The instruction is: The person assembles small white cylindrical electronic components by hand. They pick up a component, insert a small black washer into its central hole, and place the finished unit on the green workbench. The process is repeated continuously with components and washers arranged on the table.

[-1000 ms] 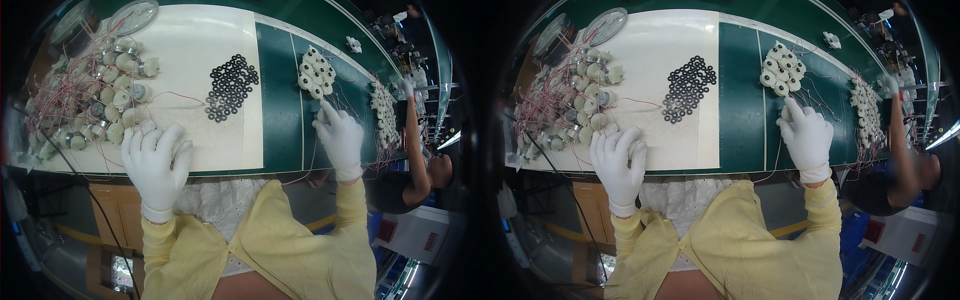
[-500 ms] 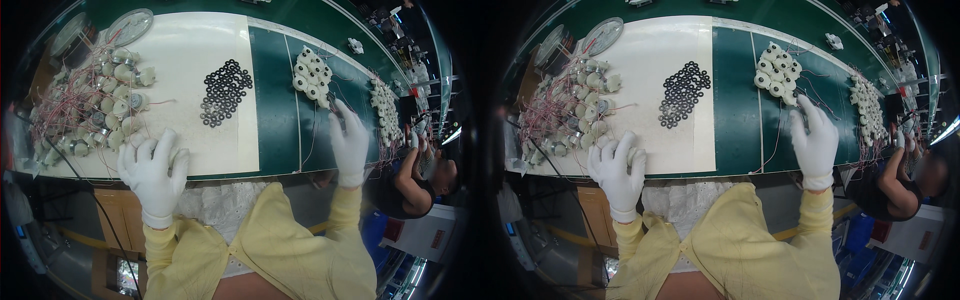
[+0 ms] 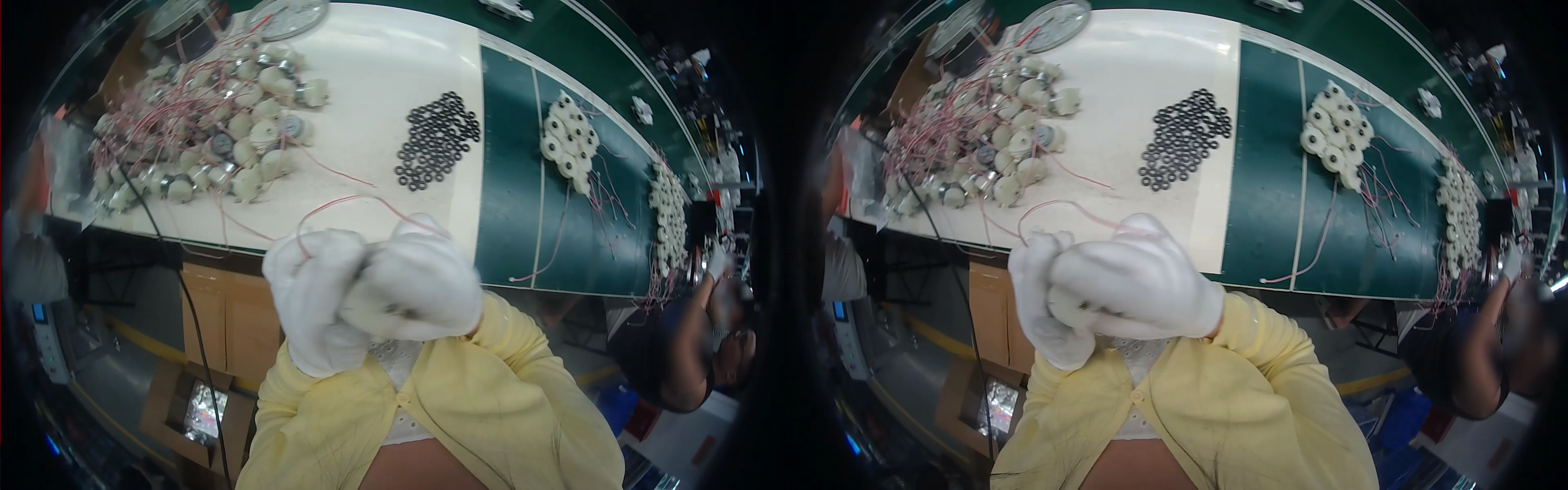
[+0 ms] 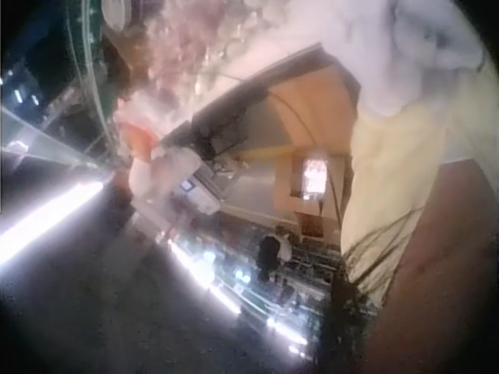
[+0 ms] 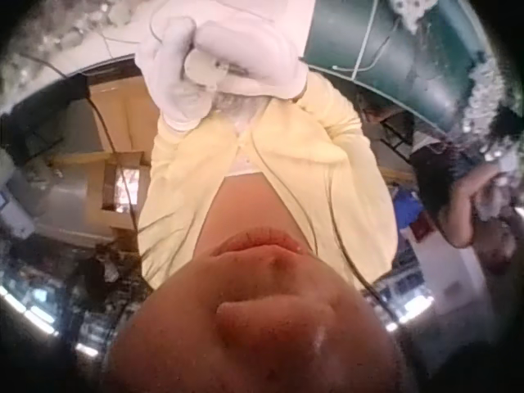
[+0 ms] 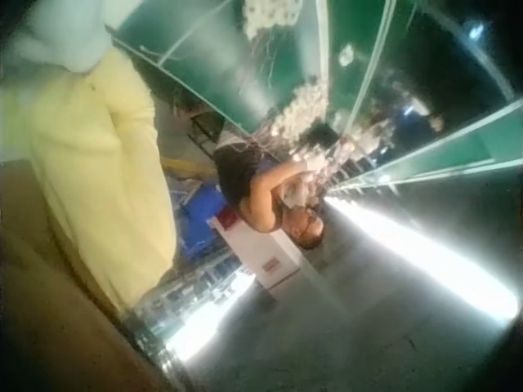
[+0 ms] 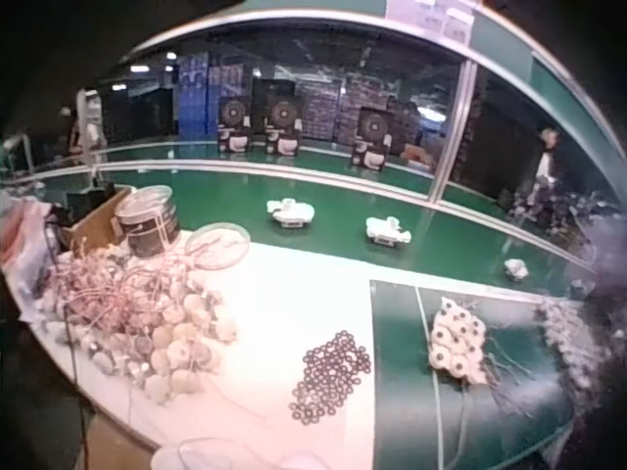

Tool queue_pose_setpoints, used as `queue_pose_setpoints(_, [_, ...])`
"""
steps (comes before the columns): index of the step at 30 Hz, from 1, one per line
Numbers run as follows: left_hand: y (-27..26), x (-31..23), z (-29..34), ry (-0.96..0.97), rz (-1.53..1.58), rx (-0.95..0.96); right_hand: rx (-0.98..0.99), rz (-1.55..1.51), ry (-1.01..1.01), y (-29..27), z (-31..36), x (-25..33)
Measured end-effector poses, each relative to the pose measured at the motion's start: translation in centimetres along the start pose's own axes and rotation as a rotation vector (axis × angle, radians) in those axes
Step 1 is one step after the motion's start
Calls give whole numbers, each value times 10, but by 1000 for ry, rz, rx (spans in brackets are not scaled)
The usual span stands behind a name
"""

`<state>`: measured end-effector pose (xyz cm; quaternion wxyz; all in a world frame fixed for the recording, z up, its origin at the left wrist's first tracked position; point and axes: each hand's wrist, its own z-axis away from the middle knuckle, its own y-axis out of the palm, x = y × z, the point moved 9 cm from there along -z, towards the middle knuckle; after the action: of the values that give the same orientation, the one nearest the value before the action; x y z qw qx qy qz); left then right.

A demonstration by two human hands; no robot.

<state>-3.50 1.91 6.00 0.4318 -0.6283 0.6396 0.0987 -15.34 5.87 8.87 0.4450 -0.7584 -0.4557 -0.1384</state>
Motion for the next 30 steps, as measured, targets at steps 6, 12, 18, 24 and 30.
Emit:
queue_pose_setpoints(6, [-6, 3, -5, 160, -69, 26, -605, -417, 231, -75, 106, -28])
queue_pose_setpoints(12, [-16, 39, -56, 150, -243, -117, -360, -646, 601, -125, 112, -59])
queue_pose_setpoints(18, [27, 60, -119, 336, -771, -4, 259, 342, 748, -102, 75, -82])
queue_pose_setpoints(24, [40, 76, -121, 335, -803, 74, 337, 681, 498, -94, 64, -77])
queue_pose_setpoints(30, [34, 60, -95, 338, -631, 77, 321, 677, 396, -93, 57, -78])
